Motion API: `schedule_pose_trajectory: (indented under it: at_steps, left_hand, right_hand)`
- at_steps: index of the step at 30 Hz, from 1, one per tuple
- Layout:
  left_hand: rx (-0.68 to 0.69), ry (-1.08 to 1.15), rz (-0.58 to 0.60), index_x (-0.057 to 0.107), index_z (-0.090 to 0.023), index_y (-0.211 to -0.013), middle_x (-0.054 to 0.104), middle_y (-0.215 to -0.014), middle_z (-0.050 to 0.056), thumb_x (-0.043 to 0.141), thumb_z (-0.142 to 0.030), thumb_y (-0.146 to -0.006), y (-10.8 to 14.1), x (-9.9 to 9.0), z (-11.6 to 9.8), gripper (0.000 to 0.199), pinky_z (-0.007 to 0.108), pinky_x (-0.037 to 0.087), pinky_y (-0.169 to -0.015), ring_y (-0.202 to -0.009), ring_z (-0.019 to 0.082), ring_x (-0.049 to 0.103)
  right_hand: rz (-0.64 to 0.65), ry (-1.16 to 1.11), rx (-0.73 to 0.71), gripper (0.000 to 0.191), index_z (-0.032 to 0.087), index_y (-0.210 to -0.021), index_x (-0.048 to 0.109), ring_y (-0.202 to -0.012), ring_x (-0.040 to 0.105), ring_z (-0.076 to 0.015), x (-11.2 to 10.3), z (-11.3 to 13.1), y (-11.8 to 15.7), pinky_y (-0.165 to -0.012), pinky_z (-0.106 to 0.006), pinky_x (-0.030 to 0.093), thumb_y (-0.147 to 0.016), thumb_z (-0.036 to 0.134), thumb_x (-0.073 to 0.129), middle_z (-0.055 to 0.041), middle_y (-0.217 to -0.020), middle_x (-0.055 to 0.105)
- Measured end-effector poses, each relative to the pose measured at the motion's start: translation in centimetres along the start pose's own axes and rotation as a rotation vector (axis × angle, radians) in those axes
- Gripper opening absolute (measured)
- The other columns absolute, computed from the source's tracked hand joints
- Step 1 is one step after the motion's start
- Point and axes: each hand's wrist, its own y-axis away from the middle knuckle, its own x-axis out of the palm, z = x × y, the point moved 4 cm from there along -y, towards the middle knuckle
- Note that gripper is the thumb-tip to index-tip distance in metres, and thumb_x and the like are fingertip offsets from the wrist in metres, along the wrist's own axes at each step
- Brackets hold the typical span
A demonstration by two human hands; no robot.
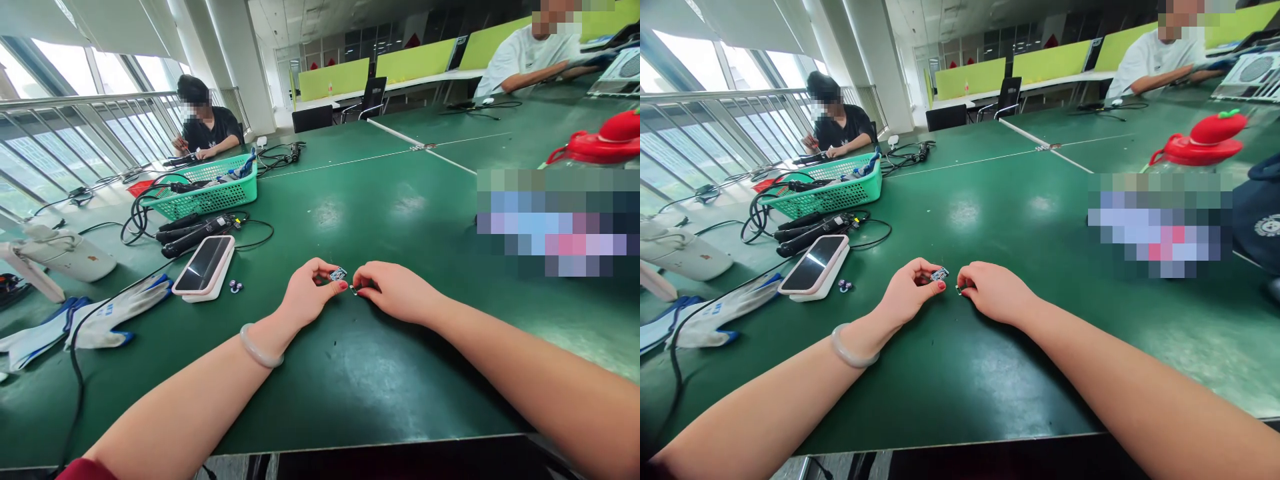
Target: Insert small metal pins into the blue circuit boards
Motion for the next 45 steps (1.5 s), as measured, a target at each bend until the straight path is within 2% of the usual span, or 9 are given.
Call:
schedule_pose_trajectory:
  at_steps: [5, 8, 15, 18, 21, 26, 33, 40, 45]
  left_hand:
    - [-0.008, -0.02, 0.055, 0.065, -0.017, -0.086, 0.067, -0.076, 0.001, 0.075, -0.023, -0.062, 0.0, 0.2, 0.2, 0.027, 0.03, 0.043, -0.075, -0.071, 0.012, 0.057]
    - [-0.004, -0.012, 0.071, 0.066, -0.017, -0.087, 0.068, -0.076, 0.002, 0.074, -0.024, -0.063, 0.0, 0.3, 0.2, 0.026, 0.031, 0.043, -0.076, -0.072, 0.013, 0.059]
    - [-0.023, -0.03, 0.089, 0.067, -0.017, -0.089, 0.067, -0.077, 0.002, 0.073, -0.023, -0.064, 0.0, 0.3, 0.3, 0.027, 0.031, 0.044, -0.075, -0.071, 0.013, 0.058]
    - [-0.015, -0.067, 0.107, 0.067, -0.018, -0.089, 0.067, -0.077, 0.002, 0.074, -0.028, -0.064, 0.1, 0.2, 0.6, 0.028, 0.03, 0.045, -0.073, -0.071, 0.013, 0.058]
    - [-0.011, -0.092, 0.114, 0.067, -0.018, -0.086, 0.068, -0.077, 0.002, 0.075, -0.031, -0.063, 0.2, 0.3, 0.6, 0.028, 0.03, 0.044, -0.07, -0.071, 0.014, 0.058]
    - [-0.002, -0.092, 0.132, 0.065, -0.018, -0.081, 0.07, -0.082, 0.003, 0.077, -0.027, -0.061, 0.3, 0.5, 0.1, 0.025, 0.032, 0.046, -0.077, -0.076, 0.016, 0.061]
    - [0.022, -0.044, 0.155, 0.066, -0.017, -0.085, 0.071, -0.086, 0.004, 0.075, -0.022, -0.063, 0.3, 0.7, -0.1, 0.024, 0.033, 0.046, -0.082, -0.081, 0.016, 0.063]
    - [0.013, -0.013, 0.091, 0.067, -0.016, -0.09, 0.071, -0.084, 0.005, 0.072, -0.023, -0.067, 0.1, 0.3, -0.1, 0.025, 0.03, 0.045, -0.072, -0.075, 0.015, 0.063]
    - [0.04, 0.038, 0.075, 0.069, -0.016, -0.096, 0.071, -0.089, 0.006, 0.069, -0.028, -0.072, 0.1, 0.1, -0.3, 0.027, 0.029, 0.046, -0.075, -0.078, 0.015, 0.062]
  right_hand:
    - [-0.034, 0.062, 0.056, 0.017, 0.021, -0.081, 0.064, -0.076, 0.058, -0.0161, -0.1, 0.1, 0.0, -0.069, -0.028, 0.043, -0.088, 0.025, 0.048, -0.0029, -0.085, 0.063]
    - [-0.044, 0.109, 0.083, 0.016, 0.021, -0.08, 0.063, -0.072, 0.058, -0.0165, 0.2, 0.5, 0.1, -0.064, -0.029, 0.042, -0.087, 0.032, 0.052, -0.0028, -0.084, 0.063]
    - [-0.068, 0.17, 0.126, 0.017, 0.02, -0.078, 0.062, -0.074, 0.058, -0.0164, 0.0, -0.5, 0.0, -0.064, -0.028, 0.041, -0.087, 0.021, 0.049, -0.0029, -0.084, 0.063]
    - [-0.207, 0.123, 0.13, 0.018, 0.02, -0.078, 0.062, -0.076, 0.058, -0.0161, -1.2, -0.5, 0.1, -0.067, -0.028, 0.042, -0.088, 0.021, 0.048, -0.0031, -0.084, 0.063]
    - [-0.333, 0.051, 0.034, 0.017, 0.021, -0.08, 0.062, -0.077, 0.058, -0.0157, -2.0, 0.6, 0.5, -0.069, -0.028, 0.043, -0.088, 0.022, 0.047, -0.0032, -0.085, 0.063]
    - [-0.29, 0.028, -0.087, 0.018, 0.021, -0.082, 0.063, -0.073, 0.058, -0.0144, -1.3, 2.0, 0.7, -0.068, -0.027, 0.044, -0.088, 0.02, 0.046, -0.003, -0.086, 0.064]
    - [-0.286, 0.077, -0.103, 0.019, 0.02, -0.086, 0.065, -0.074, 0.058, -0.0148, -1.0, 2.0, 0.6, -0.068, -0.027, 0.044, -0.09, 0.021, 0.046, -0.0032, -0.088, 0.065]
    - [-0.304, 0.033, -0.086, 0.019, 0.021, -0.097, 0.064, -0.079, 0.06, -0.0155, -1.4, 1.8, 0.9, -0.071, -0.028, 0.046, -0.09, 0.025, 0.048, -0.0036, -0.094, 0.065]
    - [-0.299, 0.043, -0.065, 0.019, 0.021, -0.1, 0.063, -0.077, 0.061, -0.0155, -1.1, 1.7, 0.9, -0.071, -0.028, 0.046, -0.089, 0.03, 0.051, -0.0041, -0.095, 0.065]
